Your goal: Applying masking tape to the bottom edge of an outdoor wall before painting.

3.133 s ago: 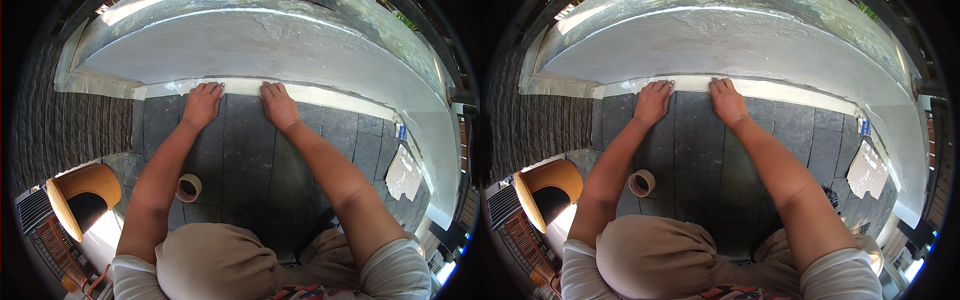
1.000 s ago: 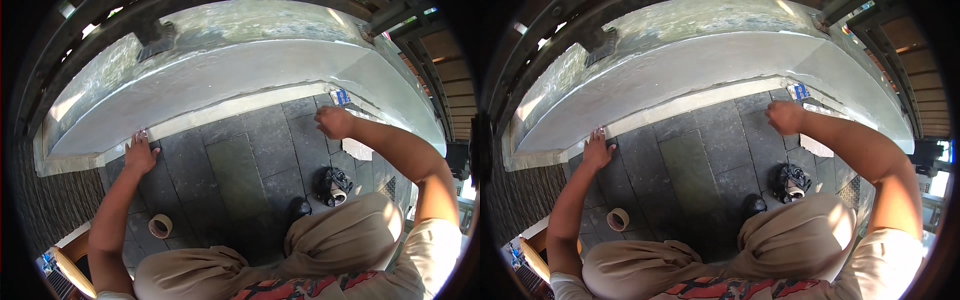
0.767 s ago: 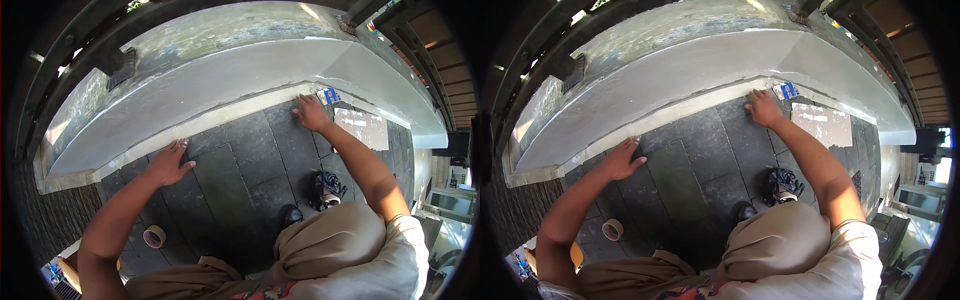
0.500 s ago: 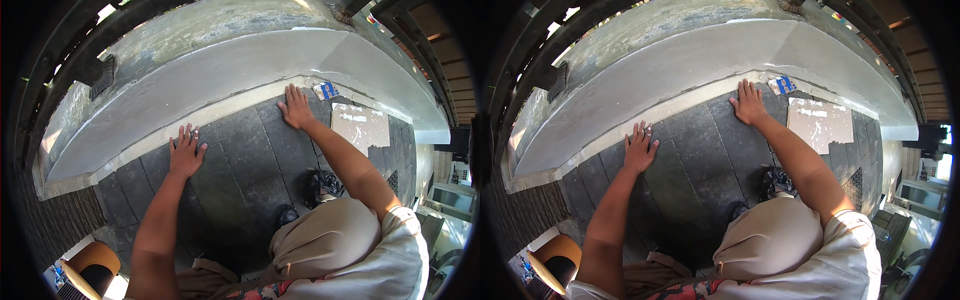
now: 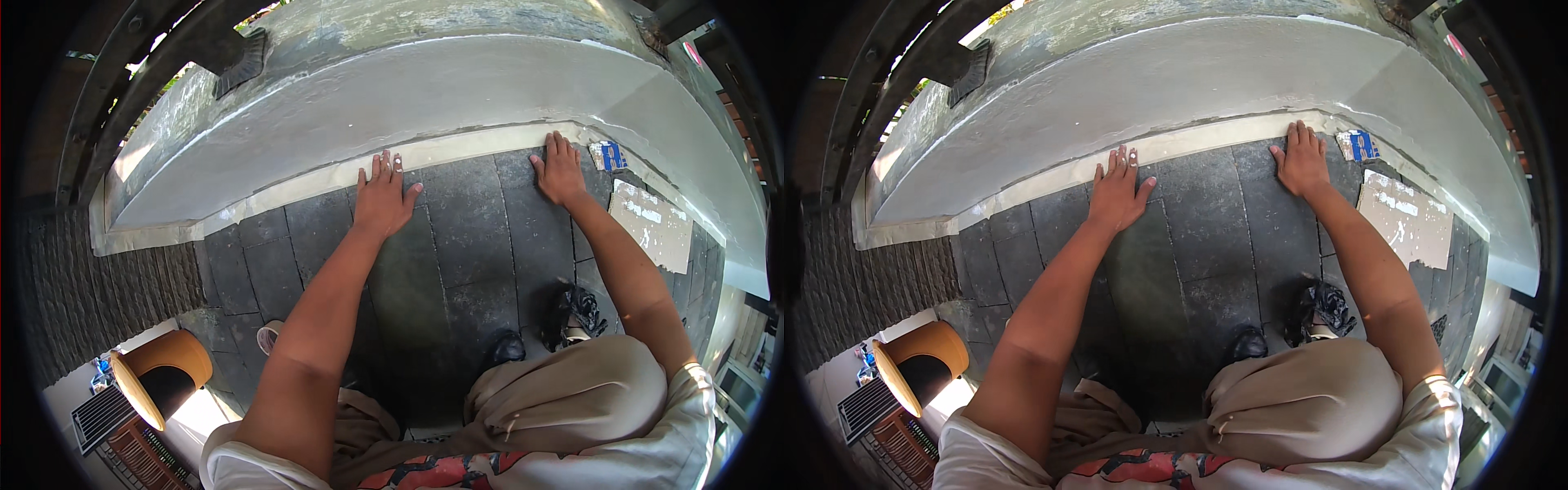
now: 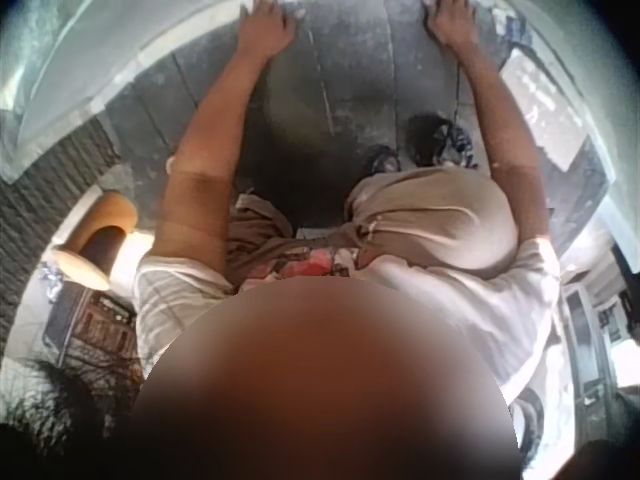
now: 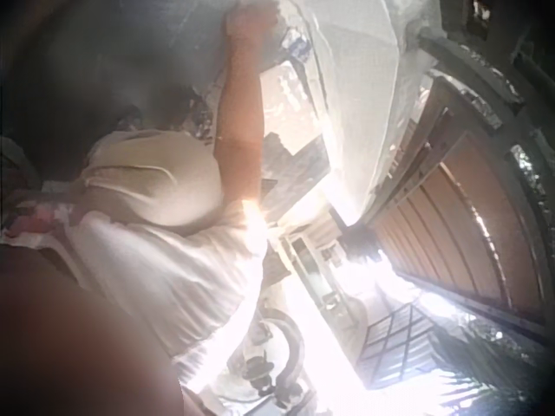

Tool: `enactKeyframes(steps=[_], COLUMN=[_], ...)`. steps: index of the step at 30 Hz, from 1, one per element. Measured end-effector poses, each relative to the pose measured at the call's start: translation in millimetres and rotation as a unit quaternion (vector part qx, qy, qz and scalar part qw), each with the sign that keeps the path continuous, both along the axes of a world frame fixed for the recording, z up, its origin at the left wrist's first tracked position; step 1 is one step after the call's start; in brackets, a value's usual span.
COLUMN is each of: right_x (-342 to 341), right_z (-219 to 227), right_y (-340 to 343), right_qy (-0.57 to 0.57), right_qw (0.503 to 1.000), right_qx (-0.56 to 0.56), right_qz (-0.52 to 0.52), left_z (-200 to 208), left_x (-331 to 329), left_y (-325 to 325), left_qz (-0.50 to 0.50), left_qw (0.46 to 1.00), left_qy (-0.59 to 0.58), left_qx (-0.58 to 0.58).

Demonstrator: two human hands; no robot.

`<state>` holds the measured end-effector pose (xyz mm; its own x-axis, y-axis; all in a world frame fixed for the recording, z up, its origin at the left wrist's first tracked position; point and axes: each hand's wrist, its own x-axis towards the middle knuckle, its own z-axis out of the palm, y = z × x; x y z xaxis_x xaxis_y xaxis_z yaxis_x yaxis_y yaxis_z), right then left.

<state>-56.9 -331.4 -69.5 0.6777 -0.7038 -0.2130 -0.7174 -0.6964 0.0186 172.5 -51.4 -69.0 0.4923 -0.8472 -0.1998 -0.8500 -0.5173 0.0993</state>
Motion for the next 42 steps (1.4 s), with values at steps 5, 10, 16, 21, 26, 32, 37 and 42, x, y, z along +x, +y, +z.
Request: enactKeyframes(steps=[5,10,16,21,26,32,37,42], right_x=[3.6,2.4,6.1,3.1,4.0,1.2,-3.8,6.7], right_z=[2.9,-0.4,-1.5,-2.0,-2.1,-9.5,-12.4,-5.5], right_y=[2.6,0.5,0.3,-0.7,-1.6,-1.8,-2.9,2.2], right_qy=[0.026,0.021,0.024,0.027,0.024,0.009,0.013,0.022], right_qw=[1.000,1.000,0.999,0.999,0.999,1.000,0.999,0.999], right_qx=[-0.003,-0.007,0.003,0.002,-0.008,-0.015,-0.029,-0.019], right_qz=[-0.016,-0.020,-0.032,-0.028,-0.024,-0.020,-0.018,-0.020], left_z=[-2.5,-6.9,-5.0,-0.9,-17.4,-8.1,14.3,0.4], left_x=[12.1,14.0,13.9,21.4,21.2,29.5,23.9,9.6], left_y=[13.8,31.2,26.7,24.1,37.4,36.6,17.9,7.2], left_qz=[0.103,0.117,0.123,0.123,0.211,0.187,0.166,0.106], left_qw=[0.994,0.993,0.992,0.992,0.973,0.982,0.985,0.993], left_qy=[0.022,0.024,0.021,0.025,-0.054,-0.010,0.007,0.043], left_qx=[-0.037,-0.006,-0.001,-0.009,-0.077,-0.034,0.042,-0.030])
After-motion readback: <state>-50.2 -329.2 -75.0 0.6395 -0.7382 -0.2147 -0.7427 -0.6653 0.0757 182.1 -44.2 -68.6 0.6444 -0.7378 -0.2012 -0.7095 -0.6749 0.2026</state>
